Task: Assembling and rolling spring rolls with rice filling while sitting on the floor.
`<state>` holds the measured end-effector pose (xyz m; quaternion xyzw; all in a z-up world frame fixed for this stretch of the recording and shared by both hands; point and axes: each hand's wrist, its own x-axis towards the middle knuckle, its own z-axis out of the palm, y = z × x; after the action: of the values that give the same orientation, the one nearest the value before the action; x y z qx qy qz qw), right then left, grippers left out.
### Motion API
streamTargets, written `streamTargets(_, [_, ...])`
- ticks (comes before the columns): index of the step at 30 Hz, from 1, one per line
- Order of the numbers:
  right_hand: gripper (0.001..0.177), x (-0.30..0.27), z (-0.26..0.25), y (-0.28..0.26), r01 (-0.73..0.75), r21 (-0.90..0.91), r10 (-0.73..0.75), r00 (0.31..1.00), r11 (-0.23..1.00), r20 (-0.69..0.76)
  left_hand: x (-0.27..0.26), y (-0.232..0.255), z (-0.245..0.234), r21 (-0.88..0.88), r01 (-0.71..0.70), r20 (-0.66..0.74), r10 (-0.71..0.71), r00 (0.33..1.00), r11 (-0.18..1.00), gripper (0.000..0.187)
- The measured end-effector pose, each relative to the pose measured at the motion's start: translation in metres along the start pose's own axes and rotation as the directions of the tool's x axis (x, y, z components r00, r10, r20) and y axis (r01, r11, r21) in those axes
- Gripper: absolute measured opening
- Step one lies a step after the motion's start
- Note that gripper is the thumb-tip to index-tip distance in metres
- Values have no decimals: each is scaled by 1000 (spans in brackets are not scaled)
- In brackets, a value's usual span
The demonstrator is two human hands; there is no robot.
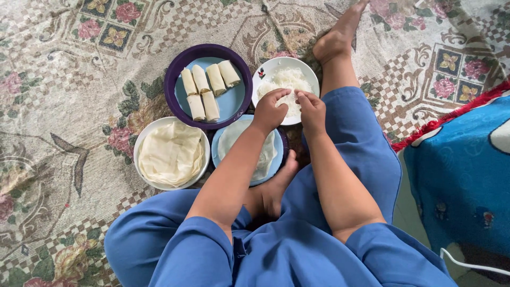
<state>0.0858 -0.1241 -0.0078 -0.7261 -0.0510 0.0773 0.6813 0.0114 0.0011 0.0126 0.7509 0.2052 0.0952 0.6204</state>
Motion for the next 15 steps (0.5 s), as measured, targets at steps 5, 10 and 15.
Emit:
streamTargets(5, [15, -20, -5, -61, -64, 225, 56, 998, 972, 39, -26, 19, -17, -56, 23, -10, -24, 1000, 998, 49])
streamTargets(10, [19, -40, -13, -75, -214, 406, 106, 957, 888, 271, -60, 24, -31, -75, 18, -49, -22, 999, 997, 48])
streamTargets(15, [12, -70, -9, -56, -356, 187, 185, 786, 916, 590, -119, 41, -60, -203, 75, 22, -72, 997, 976, 43])
